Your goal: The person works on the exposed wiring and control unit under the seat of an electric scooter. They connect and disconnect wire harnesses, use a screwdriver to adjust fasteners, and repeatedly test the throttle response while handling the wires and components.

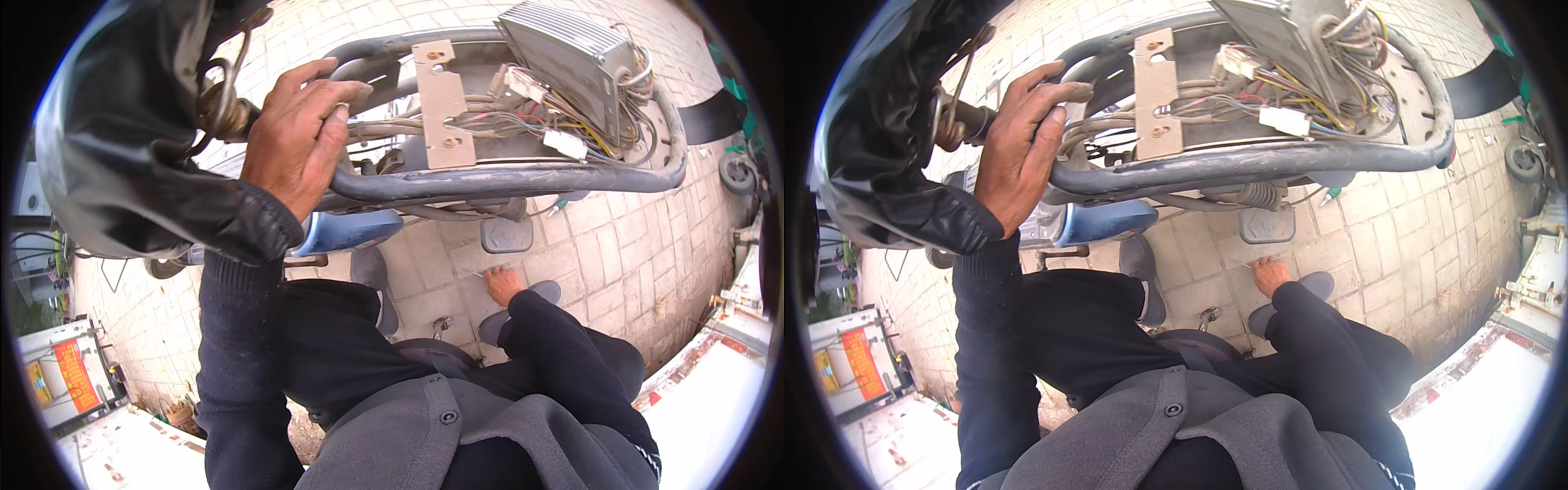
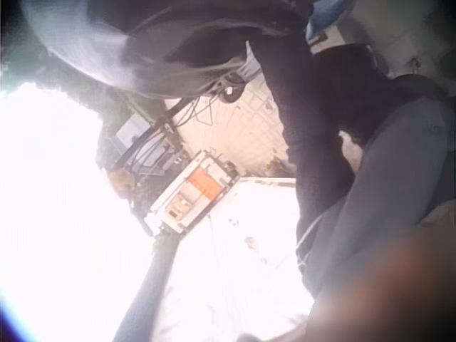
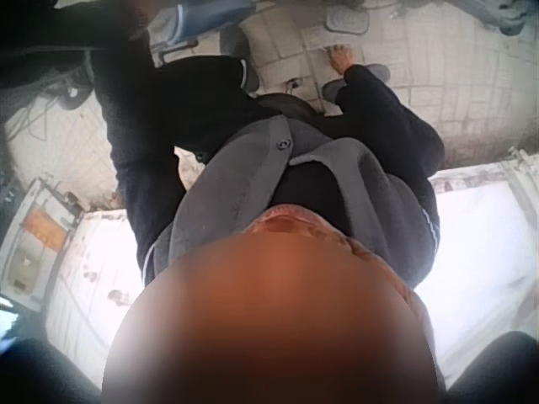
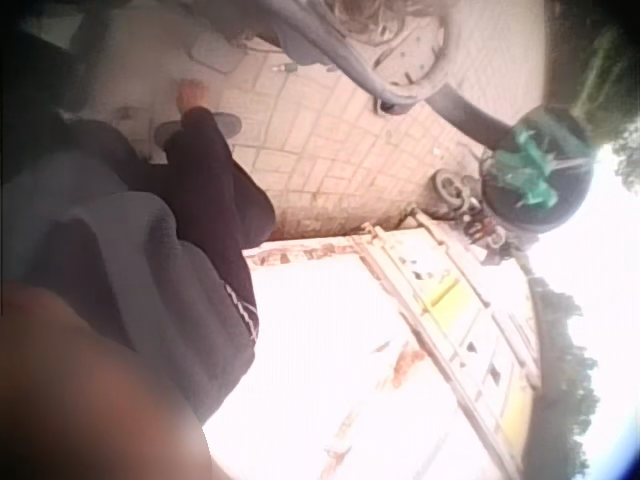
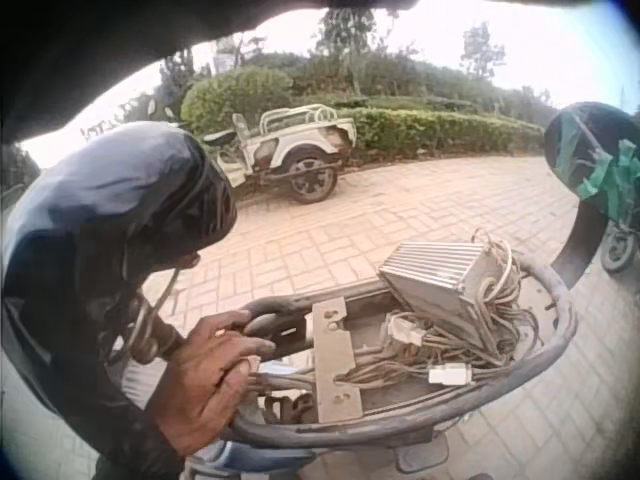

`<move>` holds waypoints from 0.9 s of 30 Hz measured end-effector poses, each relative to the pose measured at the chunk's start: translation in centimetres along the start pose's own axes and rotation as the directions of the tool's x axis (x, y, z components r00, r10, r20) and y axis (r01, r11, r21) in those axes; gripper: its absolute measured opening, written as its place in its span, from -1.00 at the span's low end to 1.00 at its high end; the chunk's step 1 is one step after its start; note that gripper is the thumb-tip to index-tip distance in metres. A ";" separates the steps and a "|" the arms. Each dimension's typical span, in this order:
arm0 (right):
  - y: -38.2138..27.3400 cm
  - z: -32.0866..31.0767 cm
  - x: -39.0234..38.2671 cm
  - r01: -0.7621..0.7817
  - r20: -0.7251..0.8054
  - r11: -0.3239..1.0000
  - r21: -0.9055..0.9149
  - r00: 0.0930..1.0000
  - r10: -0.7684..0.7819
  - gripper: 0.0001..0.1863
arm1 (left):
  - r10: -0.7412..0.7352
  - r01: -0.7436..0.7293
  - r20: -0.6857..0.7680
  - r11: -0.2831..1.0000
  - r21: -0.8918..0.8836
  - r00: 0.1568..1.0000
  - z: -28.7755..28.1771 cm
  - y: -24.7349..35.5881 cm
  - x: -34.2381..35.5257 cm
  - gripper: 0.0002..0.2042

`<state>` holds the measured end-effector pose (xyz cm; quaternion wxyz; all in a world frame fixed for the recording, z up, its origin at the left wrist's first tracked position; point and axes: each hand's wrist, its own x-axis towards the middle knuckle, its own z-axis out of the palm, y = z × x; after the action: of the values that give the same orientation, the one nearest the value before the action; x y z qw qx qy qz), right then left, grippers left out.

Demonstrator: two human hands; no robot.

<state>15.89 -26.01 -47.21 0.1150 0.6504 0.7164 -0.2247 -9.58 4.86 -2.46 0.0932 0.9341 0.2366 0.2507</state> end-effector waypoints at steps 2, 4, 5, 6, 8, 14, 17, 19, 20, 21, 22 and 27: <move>-0.9 -2.9 0.1 0.099 0.011 0.981 0.169 0.995 -0.103 -0.77 | 0.032 -0.033 0.016 0.997 0.064 0.999 0.1 -0.5 -0.3 -0.70; -2.3 -7.0 -0.6 0.185 0.060 0.953 0.240 0.977 -0.205 -0.79 | 0.044 -0.044 -0.008 0.999 -0.021 0.999 0.4 -1.0 -0.6 -0.69; -3.1 -9.7 -1.1 0.244 0.069 0.941 0.234 0.961 -0.266 -0.81 | 0.040 -0.040 0.001 0.999 -0.016 0.999 0.4 -1.1 -0.9 -0.69; -3.9 -12.7 -1.9 0.274 0.111 0.937 0.217 0.947 -0.303 -0.82 | 0.060 -0.059 -0.032 0.998 0.030 0.998 0.6 -1.3 -0.9 -0.68; -5.3 -19.8 -4.2 0.300 0.107 0.938 0.173 0.941 -0.321 -0.83 | -0.013 0.015 0.016 0.982 -0.188 1.000 0.4 -1.9 -1.0 -0.66; -9.2 -41.5 -15.6 0.269 -0.196 0.948 0.170 0.952 -0.235 -0.77 | 0.303 -0.287 -0.113 0.948 0.139 0.946 1.3 -3.2 0.0 -0.74; -12.2 -47.3 -17.8 0.180 -0.428 0.981 0.077 0.895 -0.131 -0.70 | 0.247 -0.246 0.007 0.968 -0.055 0.969 1.4 -3.8 0.4 -0.78; -13.6 -49.3 -16.9 0.073 -0.586 0.989 -0.130 0.799 -0.136 -0.71 | 0.204 -0.201 0.002 0.965 -0.166 0.979 1.5 -3.8 0.5 -0.79; -13.9 -49.9 -16.0 0.035 -0.650 0.980 -0.198 0.744 -0.158 -0.73 | 0.187 -0.183 0.000 0.959 -0.217 0.982 1.5 -3.7 0.5 -0.79; -14.0 -50.4 -14.8 0.033 -0.660 0.966 -0.256 0.724 -0.200 -0.75 | 0.177 -0.171 -0.002 0.950 -0.261 0.984 1.5 -3.7 0.7 -0.79; -13.9 -50.8 -13.5 0.028 -0.669 0.950 -0.310 0.704 -0.239 -0.77 | 0.158 -0.150 0.003 0.944 -0.295 0.987 1.5 -3.6 0.8 -0.79; -12.4 -50.9 -8.6 0.072 -0.668 0.909 -0.410 0.655 -0.353 -0.78 | 0.047 -0.012 0.072 0.902 -0.431 0.996 1.4 -3.2 1.3 -0.74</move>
<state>11.27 -10.21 3.30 -0.0942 0.5644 0.8021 0.1710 -9.14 8.20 -4.05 0.3026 0.9033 0.1574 0.2602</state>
